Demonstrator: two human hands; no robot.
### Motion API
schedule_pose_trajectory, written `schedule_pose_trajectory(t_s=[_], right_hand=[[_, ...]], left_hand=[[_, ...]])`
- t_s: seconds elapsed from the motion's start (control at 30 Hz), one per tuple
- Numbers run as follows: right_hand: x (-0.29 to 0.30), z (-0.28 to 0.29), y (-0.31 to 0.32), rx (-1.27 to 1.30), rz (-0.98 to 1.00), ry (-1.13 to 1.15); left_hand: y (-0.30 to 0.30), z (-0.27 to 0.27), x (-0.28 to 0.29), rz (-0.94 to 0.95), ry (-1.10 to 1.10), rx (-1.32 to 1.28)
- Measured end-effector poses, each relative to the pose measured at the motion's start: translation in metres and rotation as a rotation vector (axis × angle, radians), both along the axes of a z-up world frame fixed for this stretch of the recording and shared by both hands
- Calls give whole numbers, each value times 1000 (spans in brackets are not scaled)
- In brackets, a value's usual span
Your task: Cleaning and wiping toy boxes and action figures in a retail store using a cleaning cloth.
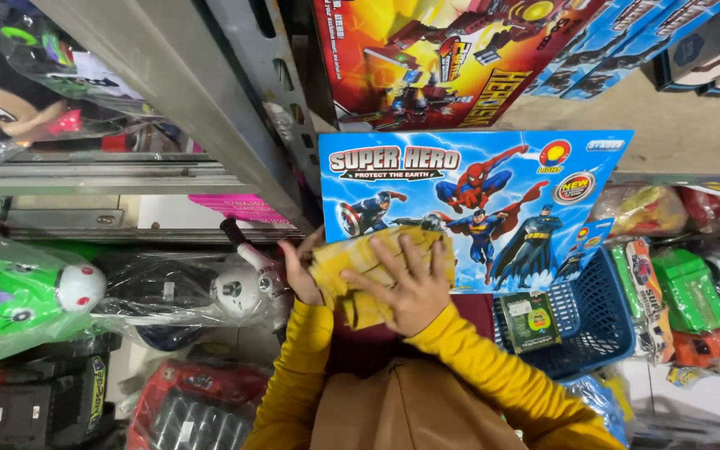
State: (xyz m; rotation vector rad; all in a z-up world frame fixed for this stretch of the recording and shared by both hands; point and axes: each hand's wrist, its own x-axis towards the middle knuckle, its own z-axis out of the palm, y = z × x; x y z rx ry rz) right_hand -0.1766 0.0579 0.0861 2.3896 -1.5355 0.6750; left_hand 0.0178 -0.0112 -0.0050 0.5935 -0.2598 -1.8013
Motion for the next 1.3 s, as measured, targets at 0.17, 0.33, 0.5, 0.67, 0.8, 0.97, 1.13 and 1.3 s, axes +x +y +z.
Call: schedule_pose_trajectory(t_s=[0.17, 0.33, 0.5, 0.67, 0.8, 0.97, 1.13, 1.3], right_hand=[[-2, 37, -28, -36, -174, -163], [3, 36, -39, -118, -88, -16], [1, 63, -55, -109, -293, -201], [-14, 64, -65, -183, -209, -94], [-5, 77, -67, -118, -297, -207], [12, 70, -77, -174, -75, 9], [18, 91, -88, -161, -137, -168], [-38, 91, -87, -157, -252, -111]], left_hand=[[11, -71, 8, 106, -59, -250], [14, -36, 6, 153, -189, -69], [15, 7, 8, 27, -556, -707], [11, 18, 3, -68, -536, -506], [14, 5, 4, -30, -463, -476], [18, -79, 11, 26, -359, -304], [20, 10, -2, 16, -498, -444], [14, 21, -7, 6, -450, -374]])
